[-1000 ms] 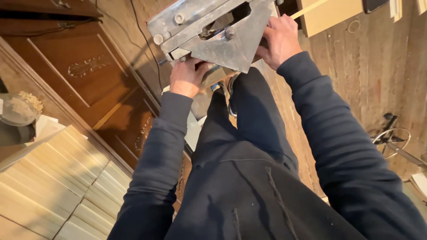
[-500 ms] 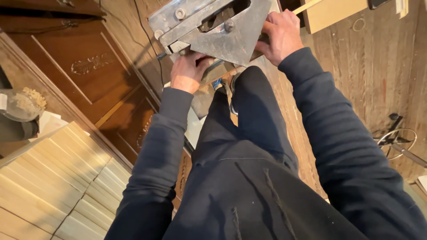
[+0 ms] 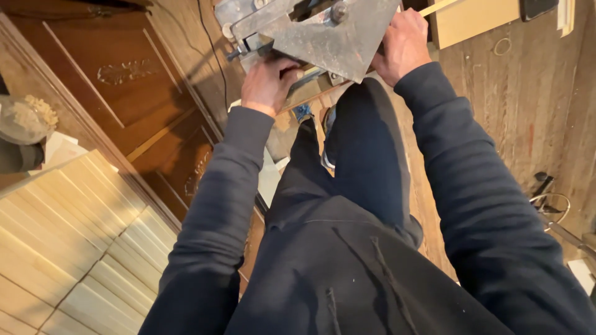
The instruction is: Using a manual mitre cutter to cut wooden strips for frames.
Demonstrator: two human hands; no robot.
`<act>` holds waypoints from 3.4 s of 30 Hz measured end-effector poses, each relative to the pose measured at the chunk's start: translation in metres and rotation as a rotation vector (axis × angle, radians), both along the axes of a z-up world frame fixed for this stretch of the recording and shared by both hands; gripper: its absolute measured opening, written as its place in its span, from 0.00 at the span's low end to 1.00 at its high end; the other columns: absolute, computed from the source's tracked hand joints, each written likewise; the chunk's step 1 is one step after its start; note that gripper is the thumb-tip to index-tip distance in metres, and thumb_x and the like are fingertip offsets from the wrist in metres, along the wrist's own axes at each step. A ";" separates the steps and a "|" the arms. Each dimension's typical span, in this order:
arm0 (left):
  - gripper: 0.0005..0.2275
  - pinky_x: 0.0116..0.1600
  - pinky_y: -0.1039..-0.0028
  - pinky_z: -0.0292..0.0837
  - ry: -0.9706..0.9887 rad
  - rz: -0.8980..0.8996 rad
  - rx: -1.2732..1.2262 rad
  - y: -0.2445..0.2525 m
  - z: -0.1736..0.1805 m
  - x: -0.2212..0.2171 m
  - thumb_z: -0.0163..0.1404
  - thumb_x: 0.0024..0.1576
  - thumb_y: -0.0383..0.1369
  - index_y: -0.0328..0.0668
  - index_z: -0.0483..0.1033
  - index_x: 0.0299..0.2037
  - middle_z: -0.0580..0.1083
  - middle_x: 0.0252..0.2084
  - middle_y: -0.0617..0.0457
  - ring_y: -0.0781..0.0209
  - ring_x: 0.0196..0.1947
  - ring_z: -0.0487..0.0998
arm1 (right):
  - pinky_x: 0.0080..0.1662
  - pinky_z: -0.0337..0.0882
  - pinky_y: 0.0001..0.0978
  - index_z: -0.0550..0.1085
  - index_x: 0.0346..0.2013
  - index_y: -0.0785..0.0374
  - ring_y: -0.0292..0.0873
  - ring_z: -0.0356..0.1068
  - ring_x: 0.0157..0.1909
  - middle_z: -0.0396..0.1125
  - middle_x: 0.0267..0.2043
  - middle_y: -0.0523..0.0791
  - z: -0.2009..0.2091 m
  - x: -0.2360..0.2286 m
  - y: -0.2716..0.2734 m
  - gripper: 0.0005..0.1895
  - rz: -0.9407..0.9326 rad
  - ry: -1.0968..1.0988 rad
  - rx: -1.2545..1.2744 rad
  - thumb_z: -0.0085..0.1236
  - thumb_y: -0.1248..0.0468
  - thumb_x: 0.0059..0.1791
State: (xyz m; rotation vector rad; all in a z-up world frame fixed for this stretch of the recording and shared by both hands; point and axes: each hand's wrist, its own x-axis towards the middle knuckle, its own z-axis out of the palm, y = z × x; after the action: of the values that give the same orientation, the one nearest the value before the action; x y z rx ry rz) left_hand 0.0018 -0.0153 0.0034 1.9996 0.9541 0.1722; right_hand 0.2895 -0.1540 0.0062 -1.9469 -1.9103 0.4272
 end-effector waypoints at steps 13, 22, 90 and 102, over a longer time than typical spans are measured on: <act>0.10 0.50 0.51 0.71 0.133 0.003 0.028 -0.001 -0.002 0.002 0.57 0.59 0.43 0.51 0.85 0.43 0.79 0.42 0.43 0.38 0.47 0.76 | 0.57 0.60 0.49 0.79 0.42 0.57 0.56 0.62 0.51 0.68 0.47 0.46 0.004 -0.003 -0.001 0.15 -0.050 -0.009 -0.049 0.72 0.53 0.47; 0.10 0.46 0.54 0.73 0.046 -0.006 0.027 0.005 -0.007 0.001 0.57 0.58 0.40 0.47 0.84 0.43 0.79 0.42 0.41 0.38 0.42 0.78 | 0.57 0.61 0.48 0.80 0.46 0.55 0.55 0.63 0.51 0.69 0.47 0.45 0.006 -0.001 0.006 0.14 -0.021 -0.037 -0.035 0.69 0.59 0.46; 0.10 0.47 0.53 0.68 -0.031 -0.032 -0.043 0.016 0.011 -0.017 0.57 0.59 0.38 0.43 0.84 0.45 0.75 0.36 0.38 0.36 0.41 0.74 | 0.56 0.65 0.52 0.77 0.52 0.61 0.61 0.66 0.58 0.70 0.52 0.51 0.011 -0.006 0.019 0.16 -0.042 0.047 0.012 0.62 0.63 0.50; 0.09 0.49 0.53 0.70 -0.002 -0.052 -0.079 0.018 0.002 -0.017 0.56 0.59 0.38 0.45 0.84 0.43 0.77 0.37 0.38 0.36 0.40 0.76 | 0.60 0.64 0.52 0.73 0.54 0.64 0.59 0.66 0.59 0.70 0.55 0.52 -0.046 0.014 -0.005 0.21 -0.109 0.094 -0.125 0.67 0.60 0.50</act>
State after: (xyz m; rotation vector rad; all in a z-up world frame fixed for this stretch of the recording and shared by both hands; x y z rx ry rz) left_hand -0.0157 0.0027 0.0054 1.9489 0.8934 0.1060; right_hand 0.3030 -0.1590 -0.0394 -2.0600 -1.7474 0.6084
